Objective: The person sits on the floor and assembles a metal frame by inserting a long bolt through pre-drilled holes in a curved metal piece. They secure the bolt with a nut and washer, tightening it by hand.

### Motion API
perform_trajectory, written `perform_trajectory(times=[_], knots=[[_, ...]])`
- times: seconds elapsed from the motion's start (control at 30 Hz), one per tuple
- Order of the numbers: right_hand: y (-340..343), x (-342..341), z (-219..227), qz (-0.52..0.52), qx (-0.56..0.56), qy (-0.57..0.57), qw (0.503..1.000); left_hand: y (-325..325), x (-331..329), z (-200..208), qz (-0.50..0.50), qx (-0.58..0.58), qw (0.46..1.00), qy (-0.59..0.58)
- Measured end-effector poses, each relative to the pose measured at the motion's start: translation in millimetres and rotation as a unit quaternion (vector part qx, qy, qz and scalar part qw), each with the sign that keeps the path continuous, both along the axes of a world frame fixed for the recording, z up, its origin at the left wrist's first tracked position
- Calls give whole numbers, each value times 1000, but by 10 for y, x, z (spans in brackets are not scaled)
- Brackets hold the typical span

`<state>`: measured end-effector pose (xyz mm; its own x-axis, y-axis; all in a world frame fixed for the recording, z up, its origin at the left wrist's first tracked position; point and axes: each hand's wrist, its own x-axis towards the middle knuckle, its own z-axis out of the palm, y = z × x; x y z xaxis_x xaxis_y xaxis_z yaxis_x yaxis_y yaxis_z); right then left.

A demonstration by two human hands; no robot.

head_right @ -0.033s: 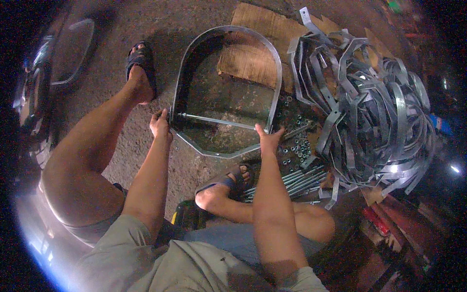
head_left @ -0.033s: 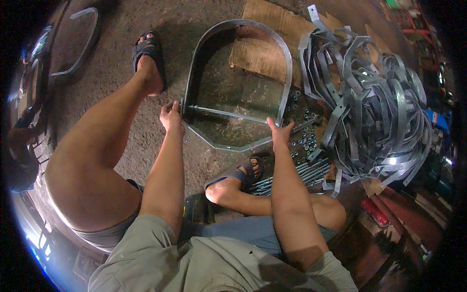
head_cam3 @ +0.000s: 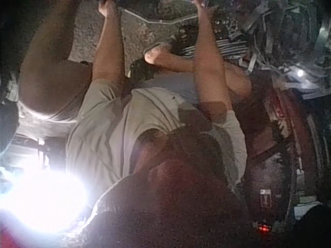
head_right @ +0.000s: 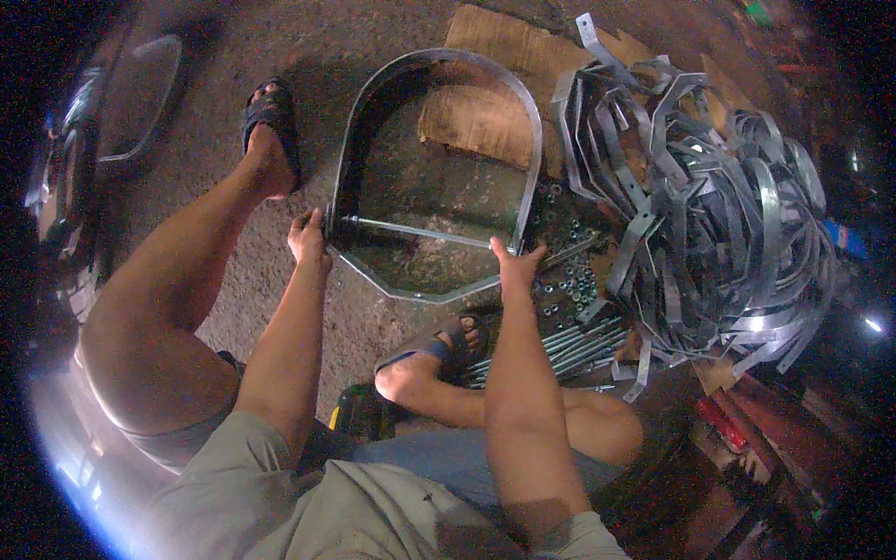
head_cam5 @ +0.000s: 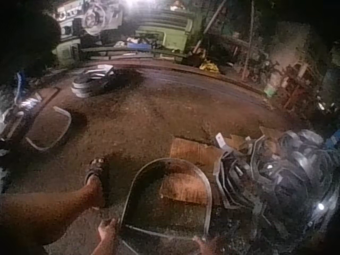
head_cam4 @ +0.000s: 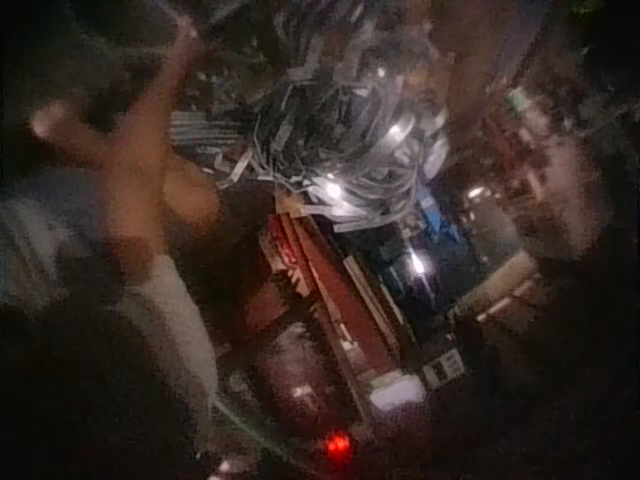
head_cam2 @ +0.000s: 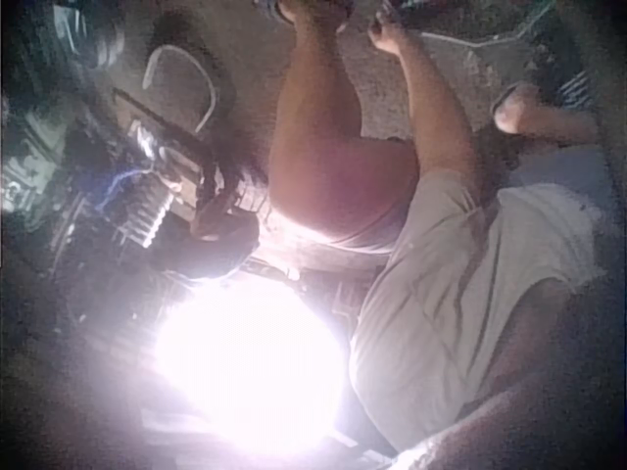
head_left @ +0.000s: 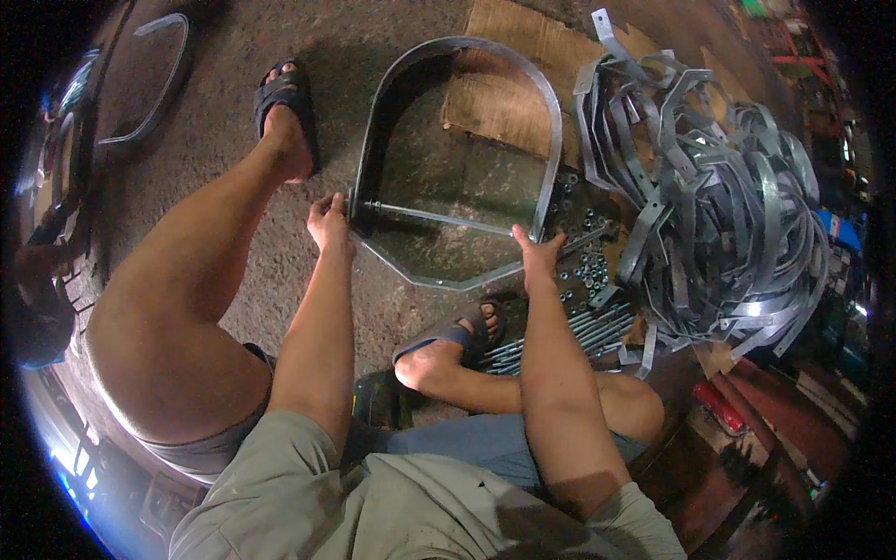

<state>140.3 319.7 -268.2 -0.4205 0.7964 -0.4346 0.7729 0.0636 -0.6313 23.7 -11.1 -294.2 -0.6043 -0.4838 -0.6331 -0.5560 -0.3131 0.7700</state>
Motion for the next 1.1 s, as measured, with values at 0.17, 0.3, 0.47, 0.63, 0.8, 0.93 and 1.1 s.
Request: perform_trajectory(times=[0.17,0.3,0.47,0.63,0.8,0.93,1.1], knots=[[163,167,-15,61,-123,3,990,-28,2,-41,6,-2,1000,-14],[-6,93,6,62,-9,30,998,-14,-2,-101,-3,-5,1000,10],[210,216,-32,101,-113,-35,988,83,-19,134,-11,-19,999,-35],[28,128,-34,77,-13,-12,997,-4,2,-18,1,-12,1000,-2],[131,144,-12,55,-100,-1,993,-14,31,-47,-2,-13,1000,2],[89,138,-19,52,-40,-6,998,-4,28,-114,0,-13,1000,13],[173,136,-91,46,-123,-14,991,-163,99,-330,18,41,997,57]])
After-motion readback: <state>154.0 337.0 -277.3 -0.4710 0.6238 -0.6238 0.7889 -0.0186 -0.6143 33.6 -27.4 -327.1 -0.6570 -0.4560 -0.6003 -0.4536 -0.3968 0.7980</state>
